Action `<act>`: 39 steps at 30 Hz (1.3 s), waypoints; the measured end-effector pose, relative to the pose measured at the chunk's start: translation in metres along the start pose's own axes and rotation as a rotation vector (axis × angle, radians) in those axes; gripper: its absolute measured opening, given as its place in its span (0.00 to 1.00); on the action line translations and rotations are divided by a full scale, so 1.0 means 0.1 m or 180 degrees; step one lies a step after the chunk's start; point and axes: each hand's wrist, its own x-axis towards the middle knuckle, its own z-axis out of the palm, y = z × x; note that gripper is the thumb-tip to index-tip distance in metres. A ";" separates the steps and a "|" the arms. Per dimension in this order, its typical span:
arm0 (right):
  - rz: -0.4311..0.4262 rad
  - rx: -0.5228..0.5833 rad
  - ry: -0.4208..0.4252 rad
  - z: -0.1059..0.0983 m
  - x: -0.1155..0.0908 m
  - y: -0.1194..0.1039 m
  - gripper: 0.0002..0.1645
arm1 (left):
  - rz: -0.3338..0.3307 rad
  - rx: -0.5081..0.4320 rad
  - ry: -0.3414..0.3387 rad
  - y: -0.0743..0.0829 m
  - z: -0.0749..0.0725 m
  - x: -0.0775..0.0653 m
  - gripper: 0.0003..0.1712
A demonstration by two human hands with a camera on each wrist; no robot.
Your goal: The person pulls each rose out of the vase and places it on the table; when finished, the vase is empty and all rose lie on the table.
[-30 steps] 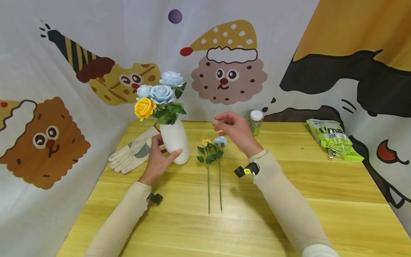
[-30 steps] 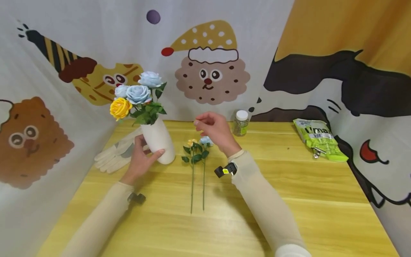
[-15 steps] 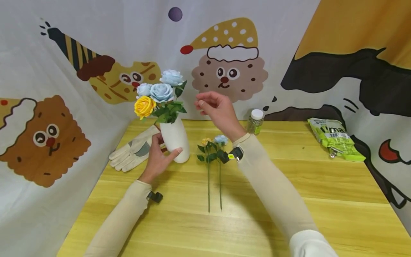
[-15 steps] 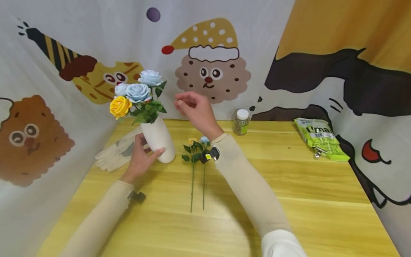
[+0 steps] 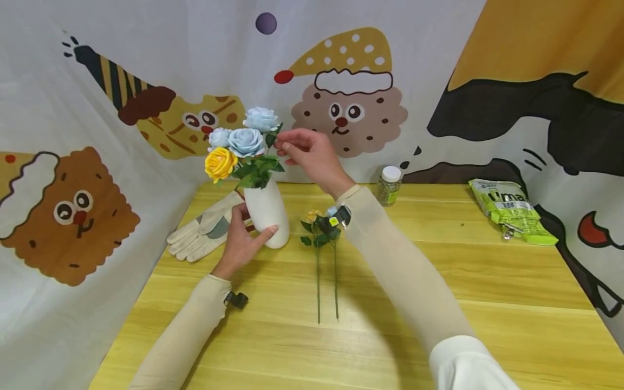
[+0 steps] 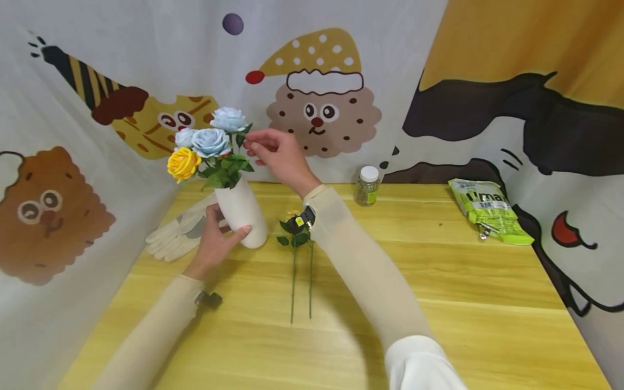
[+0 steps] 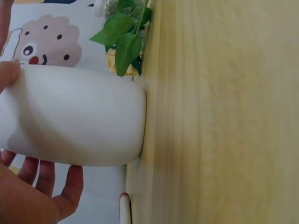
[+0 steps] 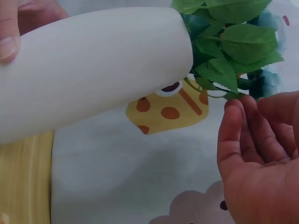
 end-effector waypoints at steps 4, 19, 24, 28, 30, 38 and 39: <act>0.0032 -0.0077 -0.0024 0.04 0.04 0.02 0.13 | -0.0021 0.0021 0.0011 -0.01 0.00 0.00 0.48; 0.0047 -0.0688 -0.0122 0.24 0.11 0.10 0.16 | 0.0013 0.0020 -0.0008 0.00 0.01 0.01 0.47; -0.0025 -0.0651 -0.0082 0.27 0.13 0.12 0.14 | -0.0004 0.0024 0.0002 0.00 0.01 0.01 0.47; -0.0090 -0.0629 -0.0047 0.27 0.13 0.09 0.13 | -0.0007 0.0017 0.0006 0.01 0.01 0.02 0.47; -0.0124 -0.0597 0.0006 0.26 0.13 0.07 0.13 | -0.0001 0.0010 0.0001 0.01 0.01 0.02 0.47; -0.0181 -0.0153 0.0446 0.24 0.11 0.02 0.18 | -0.0007 -0.0003 0.0004 0.02 0.01 0.01 0.47; -0.0167 -0.0032 0.0499 0.23 0.11 0.01 0.19 | -0.0009 -0.0001 0.0004 0.01 0.01 0.01 0.47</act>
